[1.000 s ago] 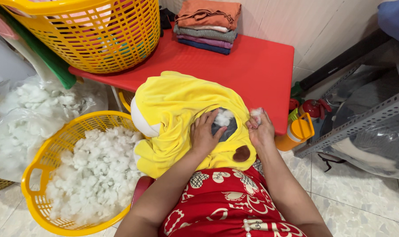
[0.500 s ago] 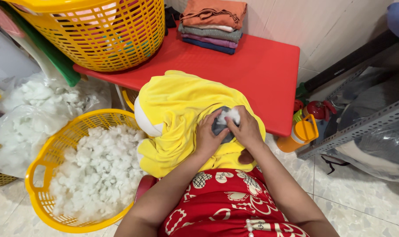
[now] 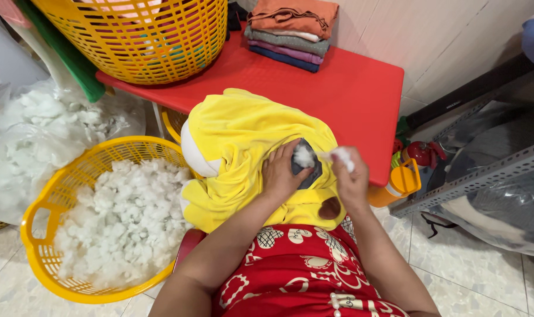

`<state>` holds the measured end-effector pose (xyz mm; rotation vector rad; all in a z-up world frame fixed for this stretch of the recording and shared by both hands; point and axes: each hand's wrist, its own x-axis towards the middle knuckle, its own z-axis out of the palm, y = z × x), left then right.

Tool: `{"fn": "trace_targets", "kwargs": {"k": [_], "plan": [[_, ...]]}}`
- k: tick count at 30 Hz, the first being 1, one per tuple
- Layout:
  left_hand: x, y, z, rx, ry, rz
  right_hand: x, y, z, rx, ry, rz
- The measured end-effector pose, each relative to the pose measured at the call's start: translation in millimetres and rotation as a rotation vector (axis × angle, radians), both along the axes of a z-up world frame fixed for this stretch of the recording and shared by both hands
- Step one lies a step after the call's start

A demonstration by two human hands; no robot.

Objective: The person repeatedly takes handfuls of white stuffing from a yellow basket and inserts them into the opening of a yellow plush toy held on their lap. They push the stuffing into the toy with both hands throughout the clip.

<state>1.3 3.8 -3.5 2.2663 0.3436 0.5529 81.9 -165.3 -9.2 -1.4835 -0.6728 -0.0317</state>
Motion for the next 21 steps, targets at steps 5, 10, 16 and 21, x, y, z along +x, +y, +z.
{"fn": "trace_targets", "kwargs": {"k": [5,10,16,21], "plan": [[-14,-1,1,-0.008,-0.087,0.008,12,-4,8,0.3,0.23,0.084],[-32,-1,11,-0.283,-0.332,-0.02,-1,13,20,0.07,0.051,0.101],[-26,10,20,-1.614,-0.217,-0.401,-36,56,51,-0.499,-0.632,-0.044],[-43,47,14,-1.405,-0.463,-0.275,-55,97,75,-0.525,-0.645,0.172]]}}
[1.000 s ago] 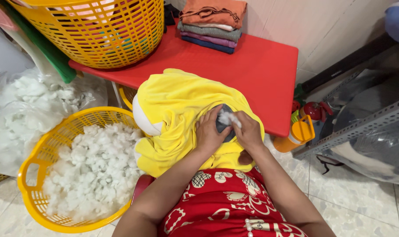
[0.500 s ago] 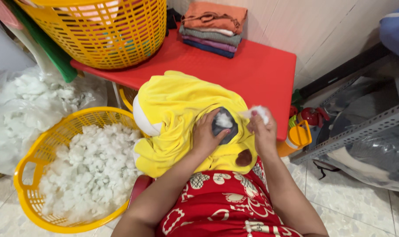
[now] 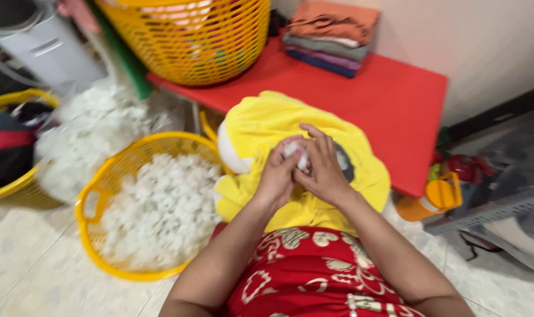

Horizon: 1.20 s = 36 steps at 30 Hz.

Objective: The person repeatedly takes handfuls of white stuffing from a yellow basket and inserts them into the opening of a yellow plush toy held on their lap. They push the stuffing into the toy with both hands throughout the clip.

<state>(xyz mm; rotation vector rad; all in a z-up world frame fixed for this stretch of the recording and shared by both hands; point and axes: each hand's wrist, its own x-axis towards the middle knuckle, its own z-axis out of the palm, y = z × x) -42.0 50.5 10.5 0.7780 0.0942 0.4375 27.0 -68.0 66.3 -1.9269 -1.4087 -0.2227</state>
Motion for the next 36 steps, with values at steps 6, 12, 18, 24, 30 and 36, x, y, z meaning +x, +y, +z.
{"fn": "trace_targets", "kwargs": {"k": [6,12,18,24,30,36], "plan": [[-52,151,-51,0.223,-0.01,0.565,-5,14,-5,0.014,0.048,0.084],[-174,277,-162,-0.027,0.712,0.714,3,-4,-10,0.127,0.201,-0.085],[-198,301,-193,0.068,0.868,1.189,25,-40,-20,0.265,0.099,-0.181],[-105,211,-78,0.46,0.153,0.928,57,-66,-42,0.429,0.312,-0.142],[-35,23,-2,0.814,0.174,0.276,55,-76,-57,0.257,0.336,-0.151],[17,-29,-2,1.213,0.485,0.217,53,-75,-69,0.054,0.206,-0.388]]}}
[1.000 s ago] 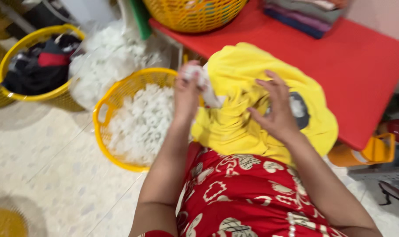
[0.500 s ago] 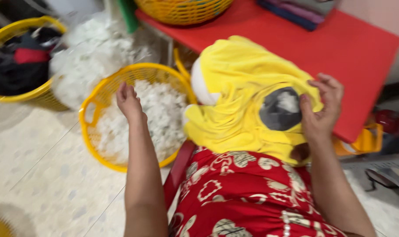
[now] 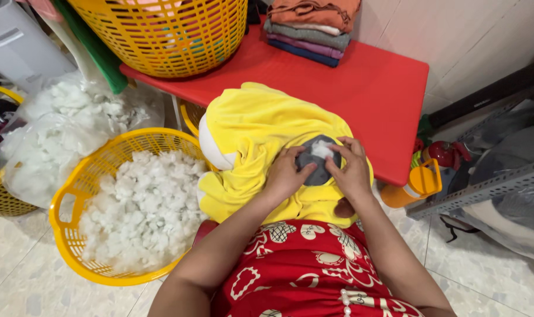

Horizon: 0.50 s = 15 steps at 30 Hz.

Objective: The person repeatedly takes handfuls of white stuffing from a yellow basket and inserts them into the opening of a yellow plush toy held on their lap. They push the stuffing into the toy with both hands throughout the clip.

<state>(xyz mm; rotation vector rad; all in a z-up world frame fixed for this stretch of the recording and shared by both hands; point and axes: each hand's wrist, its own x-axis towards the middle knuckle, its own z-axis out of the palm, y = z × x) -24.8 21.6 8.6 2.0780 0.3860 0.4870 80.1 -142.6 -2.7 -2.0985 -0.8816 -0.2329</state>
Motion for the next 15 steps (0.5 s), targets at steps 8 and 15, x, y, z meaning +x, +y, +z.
{"fn": "trace_targets", "kwargs": {"k": [8,15], "plan": [[81,18,-89,-0.222,0.041,0.007,38,14,-27,-0.234,-0.025,-0.033],[101,31,-149,-0.711,-0.178,-0.06,50,17,-18,-0.235,0.248,0.017]]}}
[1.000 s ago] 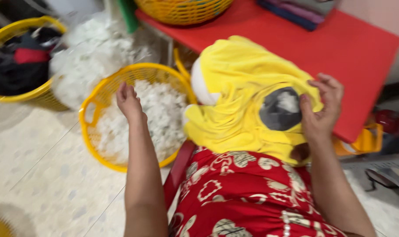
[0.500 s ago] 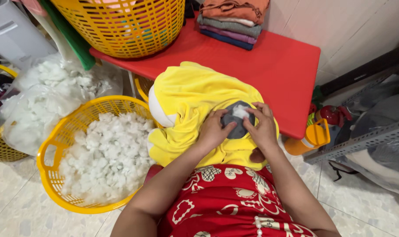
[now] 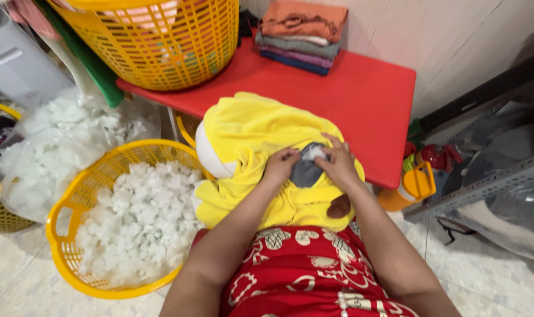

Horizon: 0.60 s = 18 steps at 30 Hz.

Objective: The person repeatedly takes handfuls of white stuffing from a yellow basket and inserts them into the opening of a yellow plush toy held on their lap. They push the stuffing into the toy with both hands throughout the clip.

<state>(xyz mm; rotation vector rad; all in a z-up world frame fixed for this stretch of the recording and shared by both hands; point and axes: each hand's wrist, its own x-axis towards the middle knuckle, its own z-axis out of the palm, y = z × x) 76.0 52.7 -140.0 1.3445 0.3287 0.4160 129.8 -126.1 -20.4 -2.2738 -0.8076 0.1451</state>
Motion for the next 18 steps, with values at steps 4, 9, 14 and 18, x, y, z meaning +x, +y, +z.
{"fn": "trace_targets", "kwargs": {"k": [4,9,14,18], "plan": [[-15,2,0,-0.139,0.091,-0.004,-7,-21,3,0.385,0.2,0.281],[-26,0,15,-0.114,0.083,-0.004,-14,-39,-2,0.495,0.387,0.37],[-55,-22,57,0.063,-0.161,0.096,-20,-39,1,0.536,0.418,0.315],[-94,-38,106,0.409,-0.141,0.137,-29,-41,5,0.483,0.34,0.277]]}}
